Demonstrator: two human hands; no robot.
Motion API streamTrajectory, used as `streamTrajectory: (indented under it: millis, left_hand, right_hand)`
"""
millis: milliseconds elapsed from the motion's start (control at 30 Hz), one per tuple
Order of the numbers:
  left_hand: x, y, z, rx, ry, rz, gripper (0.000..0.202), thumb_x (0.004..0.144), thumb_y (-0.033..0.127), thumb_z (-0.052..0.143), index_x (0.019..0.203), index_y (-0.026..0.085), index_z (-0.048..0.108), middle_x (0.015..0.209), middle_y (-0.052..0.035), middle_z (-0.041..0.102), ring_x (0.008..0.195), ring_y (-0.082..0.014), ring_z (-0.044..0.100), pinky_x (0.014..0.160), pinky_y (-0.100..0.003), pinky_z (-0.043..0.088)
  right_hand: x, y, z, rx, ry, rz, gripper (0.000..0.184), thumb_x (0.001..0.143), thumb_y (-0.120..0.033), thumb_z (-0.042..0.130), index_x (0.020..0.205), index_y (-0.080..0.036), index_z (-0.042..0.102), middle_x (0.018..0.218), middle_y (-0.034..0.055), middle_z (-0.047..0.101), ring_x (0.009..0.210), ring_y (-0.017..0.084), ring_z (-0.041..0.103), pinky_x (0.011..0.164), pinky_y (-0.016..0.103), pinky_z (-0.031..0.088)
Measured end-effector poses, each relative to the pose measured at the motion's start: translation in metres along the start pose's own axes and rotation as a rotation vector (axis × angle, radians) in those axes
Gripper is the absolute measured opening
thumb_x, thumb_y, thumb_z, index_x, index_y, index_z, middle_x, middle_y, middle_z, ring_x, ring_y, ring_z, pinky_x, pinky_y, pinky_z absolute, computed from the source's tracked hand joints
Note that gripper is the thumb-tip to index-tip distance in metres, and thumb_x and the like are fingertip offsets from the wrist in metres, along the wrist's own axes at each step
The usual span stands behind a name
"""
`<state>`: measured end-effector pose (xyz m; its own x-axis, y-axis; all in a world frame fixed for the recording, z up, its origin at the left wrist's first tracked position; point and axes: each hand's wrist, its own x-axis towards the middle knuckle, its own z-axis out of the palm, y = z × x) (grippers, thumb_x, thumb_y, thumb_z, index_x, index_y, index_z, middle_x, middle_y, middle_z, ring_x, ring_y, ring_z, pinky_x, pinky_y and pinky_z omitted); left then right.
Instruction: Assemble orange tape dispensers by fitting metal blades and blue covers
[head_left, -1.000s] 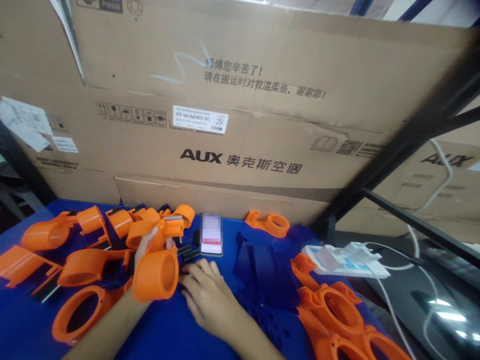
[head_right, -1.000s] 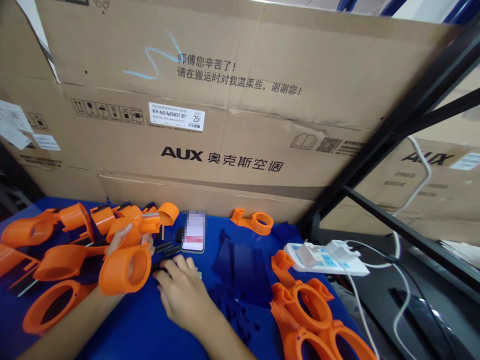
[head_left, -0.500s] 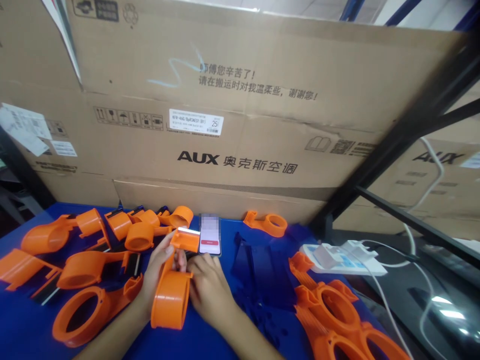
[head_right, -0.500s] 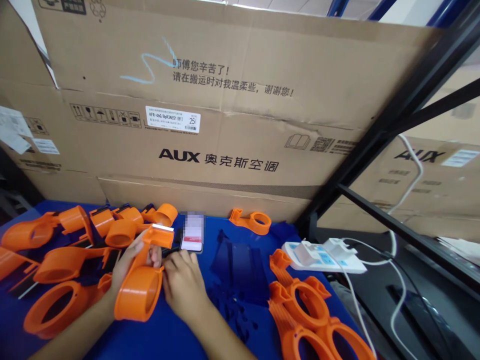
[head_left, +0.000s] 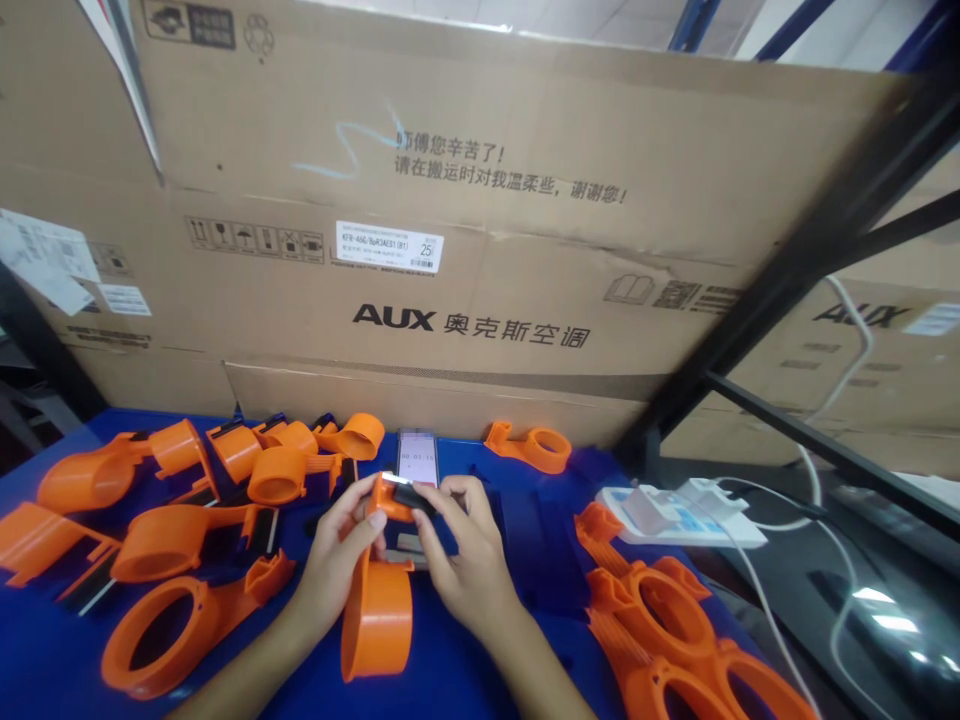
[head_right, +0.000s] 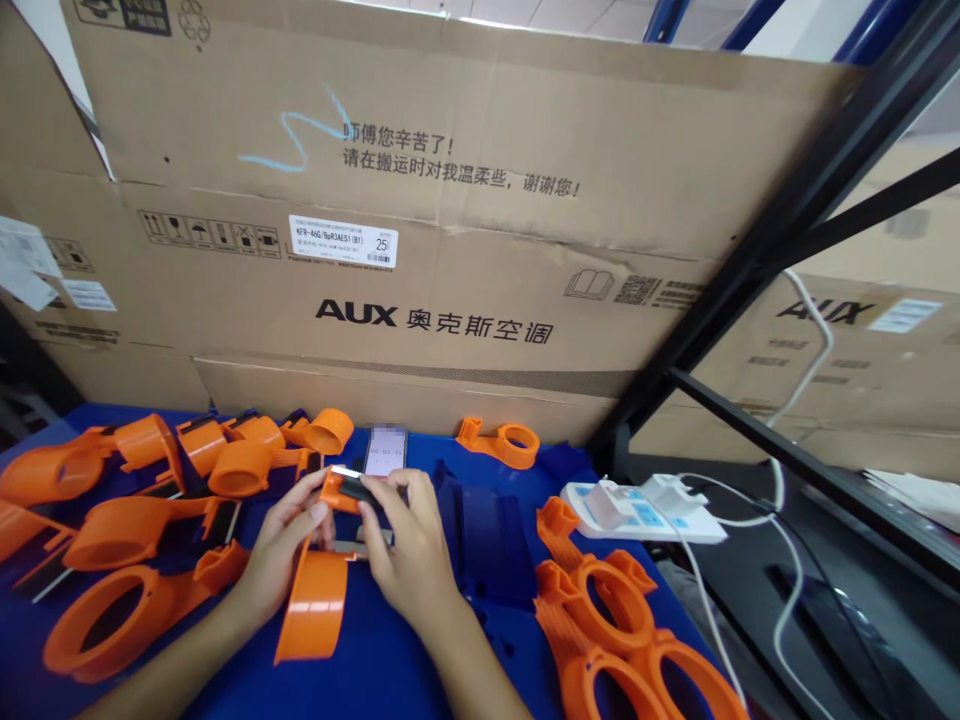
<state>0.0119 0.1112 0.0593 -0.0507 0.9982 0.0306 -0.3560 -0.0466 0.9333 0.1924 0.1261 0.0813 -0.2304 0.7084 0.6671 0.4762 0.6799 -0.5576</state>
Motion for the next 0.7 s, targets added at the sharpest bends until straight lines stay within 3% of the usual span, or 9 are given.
streamTrajectory:
  millis: [167,400,500,600,700]
  left_hand:
    - [-0.007,0.000,0.005,0.022,-0.102,0.022,0.049,0.083,0.036,0.078,0.129,0.025,0.065,0.083,-0.0017,0.071,0.063,-0.0147,0.059,0.063,-0.027,0.052]
    - [0.004,-0.010,-0.006,-0.003,-0.211,-0.024,0.038,0.088,0.040,0.072,0.120,0.020,0.066,0.070,-0.0011,0.068,0.061,-0.0171,0.061,0.061,-0.027,0.050]
    - [0.006,-0.018,-0.006,-0.066,-0.160,-0.092,0.027,0.087,0.040,0.074,0.105,0.022,0.066,0.068,0.0012,0.066,0.053,-0.0137,0.059,0.054,-0.024,0.048]
    - [0.005,-0.024,-0.005,-0.076,-0.096,-0.154,0.026,0.087,0.041,0.075,0.103,0.023,0.063,0.062,0.0035,0.065,0.048,-0.0123,0.057,0.050,-0.021,0.046]
    - [0.002,-0.022,-0.002,-0.098,-0.062,-0.213,0.028,0.088,0.042,0.073,0.105,0.024,0.059,0.058,0.0046,0.064,0.046,-0.0123,0.057,0.050,-0.022,0.047]
  right_hand:
    - [-0.002,0.001,0.000,0.023,-0.072,-0.026,0.033,0.100,-0.023,0.058,0.132,-0.026,0.066,0.099,0.0080,0.061,0.094,0.024,0.062,0.083,0.041,0.056]
    - [-0.003,-0.001,0.000,0.121,-0.139,-0.008,0.032,0.102,-0.022,0.055,0.131,-0.025,0.067,0.097,0.0078,0.064,0.090,0.021,0.065,0.080,0.036,0.057]
    - [-0.002,-0.007,-0.003,0.188,-0.204,-0.035,0.032,0.102,-0.021,0.053,0.130,-0.025,0.068,0.102,0.0082,0.067,0.093,0.020,0.067,0.083,0.035,0.057]
    - [0.003,-0.007,-0.010,0.216,-0.216,-0.045,0.029,0.102,-0.022,0.053,0.127,-0.025,0.069,0.103,0.0070,0.071,0.093,0.020,0.068,0.084,0.034,0.056]
    - [0.008,0.007,-0.018,-0.010,-0.116,0.056,0.026,0.103,-0.026,0.051,0.121,-0.023,0.070,0.108,0.0086,0.073,0.102,0.024,0.067,0.093,0.040,0.052]
